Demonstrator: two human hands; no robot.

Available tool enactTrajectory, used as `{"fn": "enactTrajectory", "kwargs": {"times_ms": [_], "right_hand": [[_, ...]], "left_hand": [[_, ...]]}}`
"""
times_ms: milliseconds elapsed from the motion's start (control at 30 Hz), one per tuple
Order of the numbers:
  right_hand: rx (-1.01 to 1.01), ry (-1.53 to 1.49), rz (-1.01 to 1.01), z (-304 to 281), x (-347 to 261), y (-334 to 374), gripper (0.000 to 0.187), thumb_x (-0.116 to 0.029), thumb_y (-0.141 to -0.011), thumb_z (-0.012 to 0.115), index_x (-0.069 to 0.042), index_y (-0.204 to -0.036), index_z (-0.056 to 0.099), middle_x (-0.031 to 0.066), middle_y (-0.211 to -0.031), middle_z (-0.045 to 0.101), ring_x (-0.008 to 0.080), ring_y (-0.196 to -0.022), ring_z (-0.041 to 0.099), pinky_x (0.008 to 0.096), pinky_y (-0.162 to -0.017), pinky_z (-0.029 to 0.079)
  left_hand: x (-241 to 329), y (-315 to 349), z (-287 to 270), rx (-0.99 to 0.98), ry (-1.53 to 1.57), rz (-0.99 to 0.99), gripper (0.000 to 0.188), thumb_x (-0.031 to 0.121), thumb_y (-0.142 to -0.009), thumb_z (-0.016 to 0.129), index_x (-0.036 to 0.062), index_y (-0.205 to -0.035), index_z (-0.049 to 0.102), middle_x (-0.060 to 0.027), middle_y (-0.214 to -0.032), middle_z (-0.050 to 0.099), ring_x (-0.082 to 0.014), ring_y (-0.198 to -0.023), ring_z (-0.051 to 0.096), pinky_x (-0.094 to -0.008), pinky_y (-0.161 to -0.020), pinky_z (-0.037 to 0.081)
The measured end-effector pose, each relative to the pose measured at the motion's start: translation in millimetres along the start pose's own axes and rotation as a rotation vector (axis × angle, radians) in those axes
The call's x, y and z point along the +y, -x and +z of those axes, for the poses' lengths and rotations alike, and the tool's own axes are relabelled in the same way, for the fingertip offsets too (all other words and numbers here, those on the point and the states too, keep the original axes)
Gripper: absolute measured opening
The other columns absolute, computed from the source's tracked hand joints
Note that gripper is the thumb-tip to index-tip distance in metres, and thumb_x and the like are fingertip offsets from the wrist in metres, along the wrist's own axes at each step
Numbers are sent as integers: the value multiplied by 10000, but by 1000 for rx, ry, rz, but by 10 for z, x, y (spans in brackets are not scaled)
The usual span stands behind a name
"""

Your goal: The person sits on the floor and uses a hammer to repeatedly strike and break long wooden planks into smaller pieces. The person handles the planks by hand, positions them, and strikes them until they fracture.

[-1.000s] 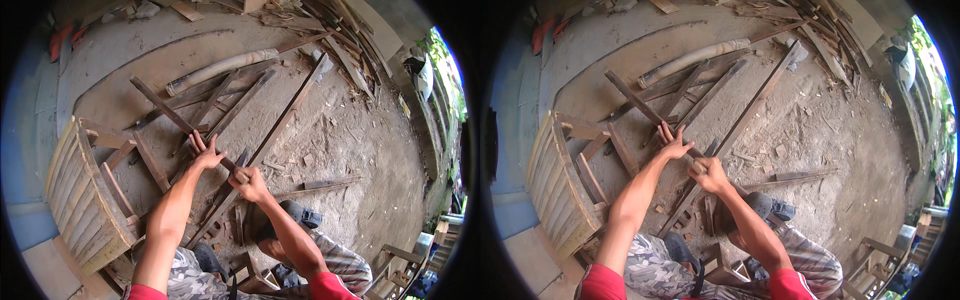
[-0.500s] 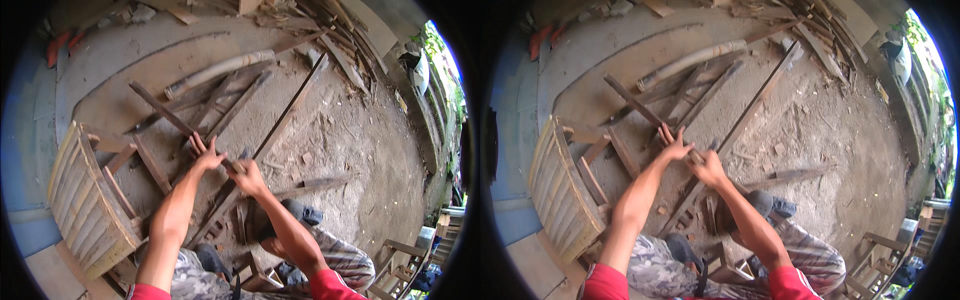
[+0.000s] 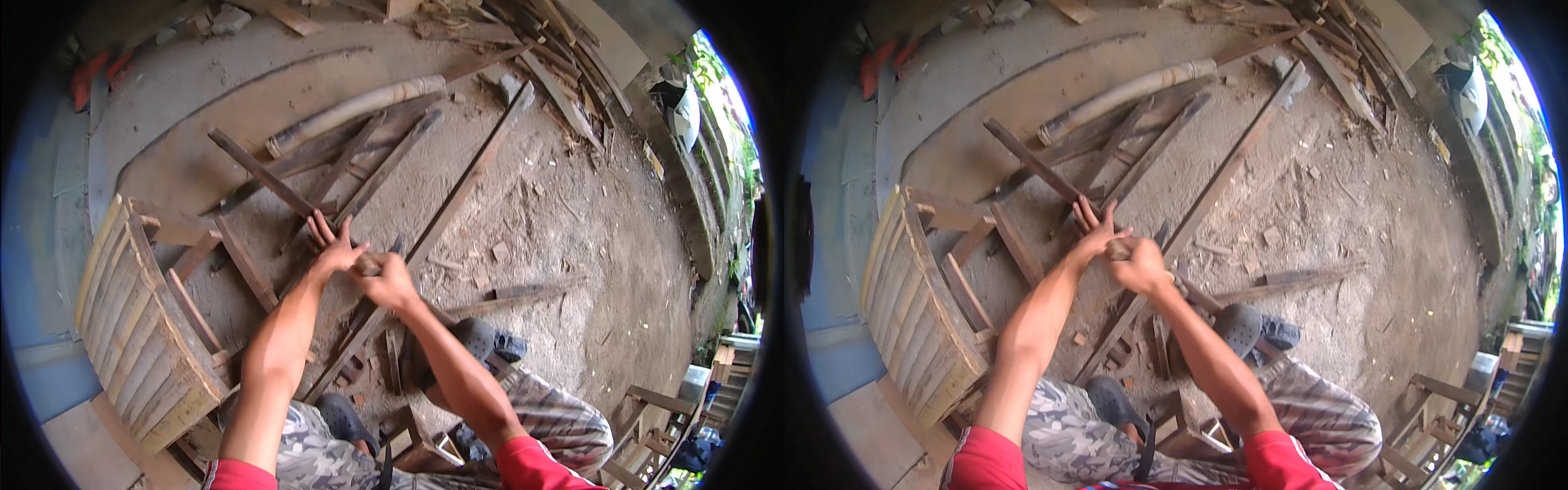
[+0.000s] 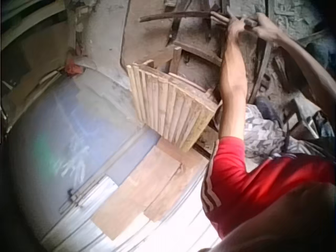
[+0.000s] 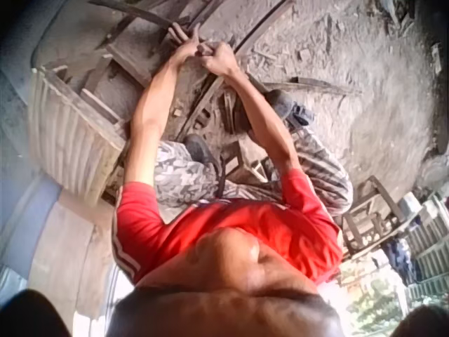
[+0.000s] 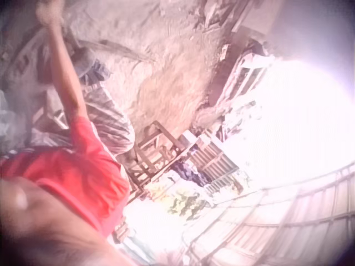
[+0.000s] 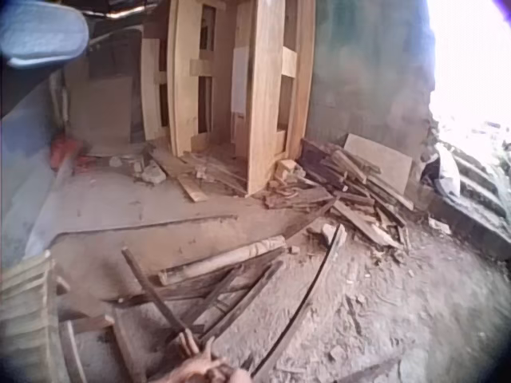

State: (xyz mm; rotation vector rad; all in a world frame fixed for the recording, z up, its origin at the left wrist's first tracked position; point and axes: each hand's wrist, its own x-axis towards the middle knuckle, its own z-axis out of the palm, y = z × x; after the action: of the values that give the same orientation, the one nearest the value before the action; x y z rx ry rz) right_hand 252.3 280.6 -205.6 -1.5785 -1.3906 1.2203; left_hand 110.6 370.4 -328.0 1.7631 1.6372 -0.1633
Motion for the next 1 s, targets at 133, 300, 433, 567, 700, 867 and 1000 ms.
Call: {"fn": "enactTrajectory", "kwargs": {"times_ms": [133,300,433,567,700,867,1000], "right_hand": [[-37,225,-94,200,214,-73,241,-185,-792,705,12,-722,586,131,-613,580,277,-618,610,345,-598,466],[-87,-51,-181,-221,255,380,311,-130,-800,711,-27,-653,457,57,-551,446,120,-533,395,320,-508,359],[-47,-96,-109,-221,180,346,291,-112,-823,684,-41,-653,460,20,-553,405,97,-561,345,310,-511,330],[296,-237,255,-431,119,-25,108,-88,-856,558,-49,-764,598,-14,-579,465,98,-526,401,304,-481,329],[449,-164,295,-716,379,-77,162,-140,-852,581,-16,-774,649,0,-556,497,114,-472,417,321,-465,336],[533,-85,296,-904,558,371,238,-168,-808,609,41,-698,640,59,-551,557,146,-549,498,357,-541,400],[610,-248,283,-845,805,644,255,-160,-835,626,-7,-633,597,-7,-540,492,105,-533,428,345,-508,343]], "left_hand": [[70,-42,-82,-83,-63,-73,1030,729,-766,609,345,-1552,65,-246,-1470,-415,-422,-1370,-375,-643,-1113,-75],[129,177,-81,-57,-96,-51,914,649,-875,534,285,-1562,53,-269,-1443,-437,-450,-1361,-374,-637,-1106,-99],[196,174,-136,-22,-85,-80,922,636,-873,550,295,-1563,43,-237,-1460,-434,-431,-1366,-377,-654,-1106,-78],[172,247,-59,149,-65,-11,891,559,-894,567,227,-1565,83,-200,-1561,-277,-397,-1444,-241,-645,-1130,-5],[15,457,206,645,302,205,593,435,-919,571,89,-1389,465,-201,-1463,422,-351,-1369,376,-557,-1125,220],[413,1396,885,578,160,193,583,360,-789,649,14,-1237,510,-232,-1124,601,-397,-1048,583,-510,-871,459],[503,1630,1267,430,27,-79,726,400,-771,710,41,-1330,418,-228,-1225,562,-404,-1130,552,-527,-918,453]]}}
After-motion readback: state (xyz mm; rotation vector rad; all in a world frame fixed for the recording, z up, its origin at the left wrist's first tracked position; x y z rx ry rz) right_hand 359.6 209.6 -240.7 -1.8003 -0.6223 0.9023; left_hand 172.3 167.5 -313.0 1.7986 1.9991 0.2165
